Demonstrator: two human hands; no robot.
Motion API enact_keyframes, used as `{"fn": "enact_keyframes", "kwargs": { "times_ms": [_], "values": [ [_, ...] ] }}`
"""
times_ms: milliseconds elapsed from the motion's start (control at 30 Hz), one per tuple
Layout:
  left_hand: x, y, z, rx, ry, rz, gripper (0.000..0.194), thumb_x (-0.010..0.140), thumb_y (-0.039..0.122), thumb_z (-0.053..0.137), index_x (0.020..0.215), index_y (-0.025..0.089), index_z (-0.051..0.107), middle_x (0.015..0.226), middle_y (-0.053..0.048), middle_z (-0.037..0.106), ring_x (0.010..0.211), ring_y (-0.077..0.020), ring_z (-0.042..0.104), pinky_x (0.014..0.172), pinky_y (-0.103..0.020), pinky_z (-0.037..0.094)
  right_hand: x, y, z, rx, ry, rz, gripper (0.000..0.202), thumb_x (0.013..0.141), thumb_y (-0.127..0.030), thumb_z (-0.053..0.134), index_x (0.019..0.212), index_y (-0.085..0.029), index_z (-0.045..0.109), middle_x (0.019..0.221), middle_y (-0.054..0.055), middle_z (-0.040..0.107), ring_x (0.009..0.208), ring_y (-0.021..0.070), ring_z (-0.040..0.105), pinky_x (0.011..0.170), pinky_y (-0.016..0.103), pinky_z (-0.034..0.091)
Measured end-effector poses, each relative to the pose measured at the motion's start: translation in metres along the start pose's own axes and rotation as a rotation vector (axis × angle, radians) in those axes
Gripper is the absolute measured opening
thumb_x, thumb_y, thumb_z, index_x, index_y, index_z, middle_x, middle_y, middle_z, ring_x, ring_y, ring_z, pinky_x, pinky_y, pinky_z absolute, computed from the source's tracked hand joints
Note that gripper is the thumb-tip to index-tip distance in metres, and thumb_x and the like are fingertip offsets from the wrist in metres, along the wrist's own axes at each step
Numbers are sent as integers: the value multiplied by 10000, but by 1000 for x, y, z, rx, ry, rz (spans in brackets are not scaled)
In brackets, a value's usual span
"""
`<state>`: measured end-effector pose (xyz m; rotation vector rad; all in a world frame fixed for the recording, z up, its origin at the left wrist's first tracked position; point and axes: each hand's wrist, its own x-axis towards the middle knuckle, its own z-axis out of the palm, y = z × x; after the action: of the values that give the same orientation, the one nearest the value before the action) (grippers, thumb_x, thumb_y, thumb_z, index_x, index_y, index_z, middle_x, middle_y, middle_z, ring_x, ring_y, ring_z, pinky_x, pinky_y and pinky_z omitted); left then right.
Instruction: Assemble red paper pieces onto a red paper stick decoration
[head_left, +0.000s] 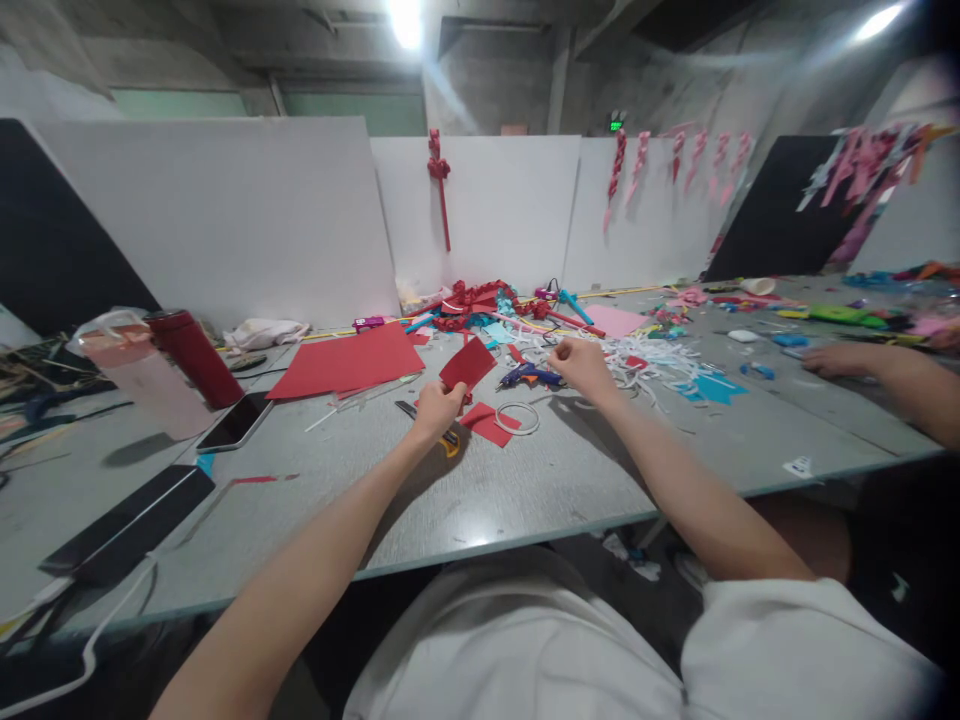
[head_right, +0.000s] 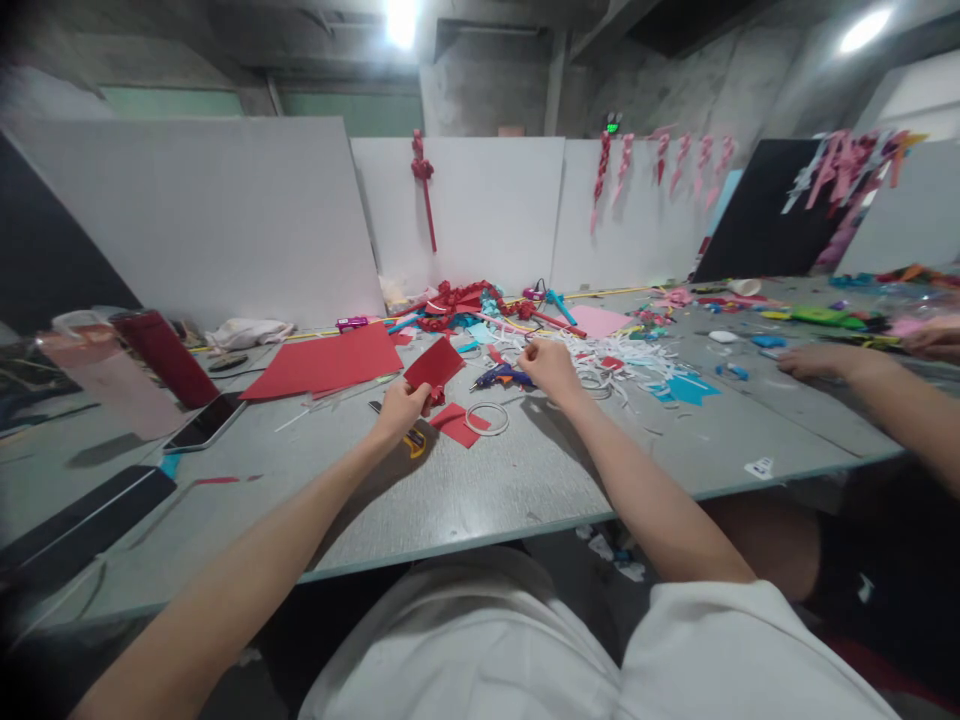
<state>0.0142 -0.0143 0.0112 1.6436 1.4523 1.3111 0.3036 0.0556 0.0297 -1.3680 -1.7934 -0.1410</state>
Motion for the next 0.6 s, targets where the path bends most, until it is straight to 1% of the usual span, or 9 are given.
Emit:
{"fn": "enact_keyframes", "kwargs": {
  "times_ms": [67, 133, 167, 233, 300, 367, 467, 533, 600],
  "values": [
    [0, -2, 0, 12, 6, 3, 363, 800, 305, 510, 456, 188, 498, 445, -30, 534, 463, -134, 499, 535, -257, 355, 5, 18, -11, -143, 14, 128, 145, 827, -222, 610, 751, -147, 708, 754, 106, 720, 732, 213, 649, 747, 303, 458],
    [0, -3, 0, 13, 4, -3, 377, 799, 310, 503, 441, 198, 463, 424, -20, 493, 439, -128, 455, 516, -265, 324, 7, 35, -22, -308, 36, 273, 220, 890, -211, 538, 862, -108, 731, 841, 178, 724, 819, 251, 661, 789, 342, 463],
    [0, -4, 0, 4, -2, -4, 380, 798, 309, 498, 437, 202, 447, 419, -15, 475, 435, -124, 439, 512, -267, 315, 7, 41, -26, -341, 39, 309, 244, 901, -186, 515, 919, -76, 732, 878, 218, 718, 859, 277, 663, 801, 366, 463],
    [0, -4, 1, -43, -31, -3, 377, 796, 302, 489, 439, 210, 411, 422, -7, 445, 438, -117, 414, 515, -269, 309, 5, 49, -30, -383, 25, 334, 273, 892, -130, 501, 1019, -25, 718, 945, 270, 706, 936, 321, 660, 829, 402, 463],
    [-1, -3, 0, -126, -84, -1, 362, 789, 292, 486, 455, 217, 369, 432, 5, 411, 442, -108, 388, 513, -267, 297, 4, 48, -28, -374, 0, 278, 332, 878, -87, 493, 1134, -4, 688, 1030, 286, 698, 1017, 345, 651, 881, 426, 463],
    [-1, -2, -1, -223, -163, -14, 334, 778, 284, 488, 488, 222, 335, 445, 24, 360, 438, -97, 348, 497, -263, 265, 3, 37, -20, -276, -7, 155, 400, 878, -83, 488, 1237, -22, 655, 1147, 266, 688, 1107, 337, 633, 968, 437, 455],
    [-2, -2, -3, -326, -294, -57, 324, 760, 282, 508, 539, 232, 276, 475, 56, 268, 429, -79, 263, 468, -257, 195, -2, 6, -2, 8, -8, -47, 408, 908, -190, 523, 1284, -98, 654, 1287, 183, 664, 1207, 300, 606, 1070, 437, 443],
    [-1, -5, -3, -350, -368, -82, 325, 760, 286, 522, 562, 232, 270, 493, 63, 247, 431, -73, 226, 461, -256, 163, -10, -19, 7, 160, -83, -125, 394, 940, -299, 545, 1282, -142, 661, 1258, 152, 685, 1162, 288, 636, 1038, 449, 482],
    [0, -9, -2, -332, -404, -93, 310, 769, 292, 538, 572, 226, 307, 499, 58, 269, 433, -73, 224, 456, -257, 157, -21, -44, 12, 265, -190, -227, 443, 957, -396, 564, 1341, -185, 622, 1286, 137, 671, 1178, 280, 632, 1044, 455, 484]
  ]
}}
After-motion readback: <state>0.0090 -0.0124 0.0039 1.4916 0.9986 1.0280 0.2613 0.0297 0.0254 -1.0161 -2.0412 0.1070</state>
